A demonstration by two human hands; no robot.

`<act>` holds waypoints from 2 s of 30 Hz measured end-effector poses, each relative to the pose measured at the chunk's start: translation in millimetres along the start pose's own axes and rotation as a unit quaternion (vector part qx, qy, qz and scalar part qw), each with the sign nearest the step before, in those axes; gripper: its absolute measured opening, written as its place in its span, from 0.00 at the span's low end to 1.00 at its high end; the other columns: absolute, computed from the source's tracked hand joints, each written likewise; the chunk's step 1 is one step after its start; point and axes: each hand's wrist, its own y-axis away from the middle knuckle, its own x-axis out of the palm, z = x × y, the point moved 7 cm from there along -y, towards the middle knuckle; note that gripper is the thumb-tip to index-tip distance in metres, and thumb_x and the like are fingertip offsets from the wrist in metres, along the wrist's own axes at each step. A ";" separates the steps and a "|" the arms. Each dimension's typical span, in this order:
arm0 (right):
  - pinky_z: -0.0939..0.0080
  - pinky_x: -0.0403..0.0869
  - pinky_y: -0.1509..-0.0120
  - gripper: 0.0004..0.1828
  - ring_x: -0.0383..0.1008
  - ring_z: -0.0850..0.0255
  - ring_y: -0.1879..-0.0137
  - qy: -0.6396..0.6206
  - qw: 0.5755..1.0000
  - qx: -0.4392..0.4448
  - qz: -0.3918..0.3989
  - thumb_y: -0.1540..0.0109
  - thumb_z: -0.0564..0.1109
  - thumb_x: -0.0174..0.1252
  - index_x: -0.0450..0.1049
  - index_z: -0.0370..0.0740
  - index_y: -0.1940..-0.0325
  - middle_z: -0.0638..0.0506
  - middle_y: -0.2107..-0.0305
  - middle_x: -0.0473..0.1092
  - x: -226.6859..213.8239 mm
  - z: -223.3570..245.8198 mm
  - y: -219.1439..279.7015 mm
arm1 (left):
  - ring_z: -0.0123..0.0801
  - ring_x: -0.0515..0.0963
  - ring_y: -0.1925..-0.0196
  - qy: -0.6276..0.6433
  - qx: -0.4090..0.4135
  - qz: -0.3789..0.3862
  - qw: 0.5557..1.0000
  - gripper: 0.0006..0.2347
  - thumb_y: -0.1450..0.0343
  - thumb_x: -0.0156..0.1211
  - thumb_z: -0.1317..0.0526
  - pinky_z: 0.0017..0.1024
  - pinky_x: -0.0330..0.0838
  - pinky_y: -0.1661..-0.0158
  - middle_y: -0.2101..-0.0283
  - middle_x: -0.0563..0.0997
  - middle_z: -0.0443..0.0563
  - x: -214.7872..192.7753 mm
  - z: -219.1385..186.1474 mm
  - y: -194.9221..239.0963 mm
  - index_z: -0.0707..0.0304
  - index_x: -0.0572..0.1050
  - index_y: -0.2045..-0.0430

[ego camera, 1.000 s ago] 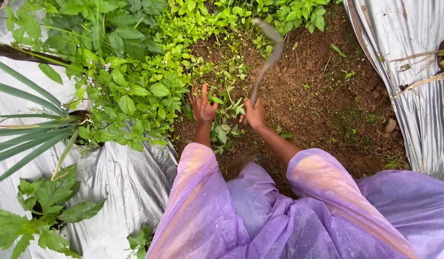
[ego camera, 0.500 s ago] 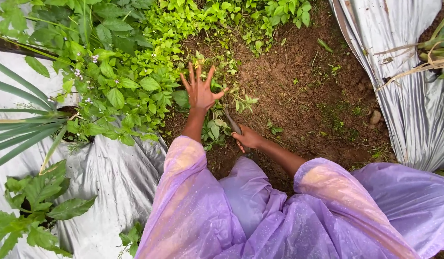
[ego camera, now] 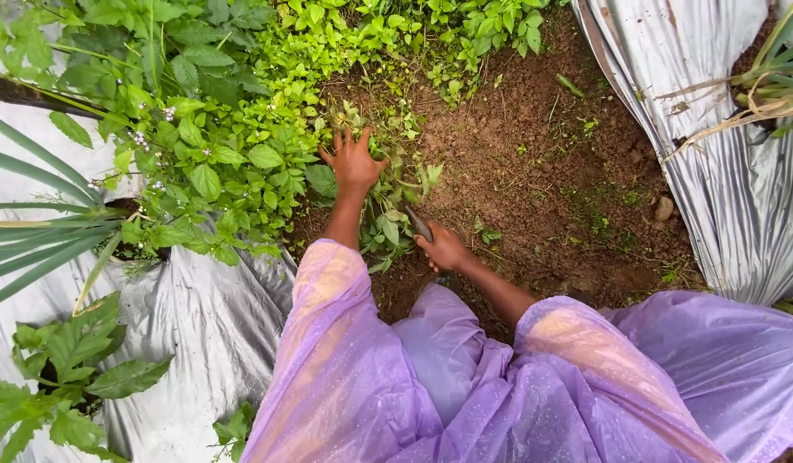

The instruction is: The person uses a sickle to cut weeds growing between rows of plants in a garden bed covered with plastic mulch. They gather the cut weeds by hand and walk along the row to clear the area.

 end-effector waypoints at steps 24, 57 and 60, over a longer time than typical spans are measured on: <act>0.52 0.87 0.68 0.36 0.80 0.58 0.68 -0.035 0.995 -0.030 0.088 0.21 0.49 0.46 0.47 0.15 0.21 0.40 0.68 0.75 23.7 45.6 -58.0 | 0.64 0.62 0.26 0.023 -0.085 0.010 0.996 0.34 0.33 0.71 0.41 0.66 0.57 0.33 0.32 0.67 0.77 -3.7 76.0 120.7 0.48 0.67 0.32; 0.51 0.87 0.66 0.30 0.80 0.57 0.71 -0.077 0.984 -0.006 0.162 0.23 0.48 0.47 0.54 0.21 0.24 0.39 0.71 0.75 62.1 -48.9 -100.8 | 0.60 0.59 0.25 0.079 -0.099 -0.187 0.974 0.36 0.31 0.56 0.50 0.67 0.48 0.32 0.26 0.57 0.68 60.0 119.9 96.6 0.42 0.52 0.25; 0.50 0.87 0.67 0.33 0.81 0.56 0.69 -0.003 0.992 -0.026 0.126 0.22 0.48 0.47 0.51 0.17 0.23 0.38 0.68 0.76 42.2 -18.4 -79.8 | 0.60 0.62 0.27 0.085 -0.089 -0.207 0.971 0.33 0.29 0.52 0.52 0.66 0.48 0.32 0.28 0.59 0.69 73.5 122.4 94.6 0.46 0.53 0.24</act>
